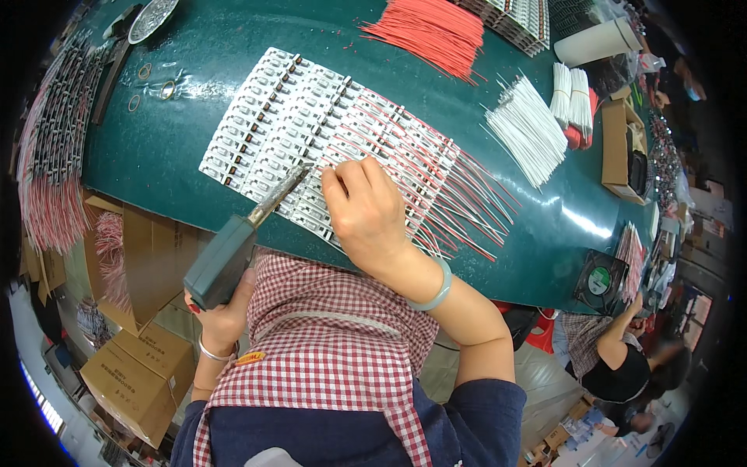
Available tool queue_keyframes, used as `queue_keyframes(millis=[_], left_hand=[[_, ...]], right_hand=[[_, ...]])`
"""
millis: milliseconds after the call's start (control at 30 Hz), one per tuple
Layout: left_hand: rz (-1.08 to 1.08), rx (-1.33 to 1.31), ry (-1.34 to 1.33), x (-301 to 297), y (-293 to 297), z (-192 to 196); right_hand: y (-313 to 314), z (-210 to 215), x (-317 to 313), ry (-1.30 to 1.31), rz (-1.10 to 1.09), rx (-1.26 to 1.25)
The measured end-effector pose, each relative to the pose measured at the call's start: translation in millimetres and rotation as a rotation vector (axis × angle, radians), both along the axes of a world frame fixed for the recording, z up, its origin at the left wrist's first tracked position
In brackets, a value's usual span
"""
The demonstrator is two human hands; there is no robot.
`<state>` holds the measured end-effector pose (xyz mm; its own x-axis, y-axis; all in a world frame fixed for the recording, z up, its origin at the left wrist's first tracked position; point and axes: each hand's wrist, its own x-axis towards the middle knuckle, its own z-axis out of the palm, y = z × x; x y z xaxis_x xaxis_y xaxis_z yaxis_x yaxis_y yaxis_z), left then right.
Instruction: The person uses a soldering iron to attach red and white wires to a white plastic grid fixture. They repeatedly pick up individual wires, place them into slots on the grid, and apply heat with the soldering iron to secure them. The process is performed one wire at a time in a repetitive sequence.
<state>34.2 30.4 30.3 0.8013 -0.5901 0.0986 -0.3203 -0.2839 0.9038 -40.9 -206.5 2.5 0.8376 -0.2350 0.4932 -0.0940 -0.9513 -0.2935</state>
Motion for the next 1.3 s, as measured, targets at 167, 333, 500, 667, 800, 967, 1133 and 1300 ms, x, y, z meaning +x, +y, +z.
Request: queue_keyframes(millis=[167, 333, 500, 667, 800, 967, 1133, 1300], left_hand=[[-0.004, 0.014, 0.03, -2, -1, -1], [0.018, -0.005, 0.053, -5, 1, -5], [0.045, -0.039, 0.062, -7, 14, -10], [0.219, -0.118, 0.165, -5, 13, -12], [0.376, -0.24, 0.257, -4, -13, 4], [0.263, -0.078, 0.236, 17, 2, -9], [0.177, -0.279, 0.261, 19, -37, 2], [0.305, -0.342, 0.131, 40, -27, 6]], right_hand=[[0, -1, 0, 0.007, 0.002, -0.014], [0, 0, -2, 0.026, 0.004, -0.013], [1, -1, -1, 0.025, 0.013, -0.028], [-1, 0, 0, 0.02, 0.008, -0.046], [-3, -8, 4, 0.008, 0.034, 0.048], [-66, 19, 18, -0.088, -0.141, -0.089], [-148, -27, 57, 0.358, -0.423, -0.225], [-159, -27, 69, 0.219, -0.345, -0.467]])
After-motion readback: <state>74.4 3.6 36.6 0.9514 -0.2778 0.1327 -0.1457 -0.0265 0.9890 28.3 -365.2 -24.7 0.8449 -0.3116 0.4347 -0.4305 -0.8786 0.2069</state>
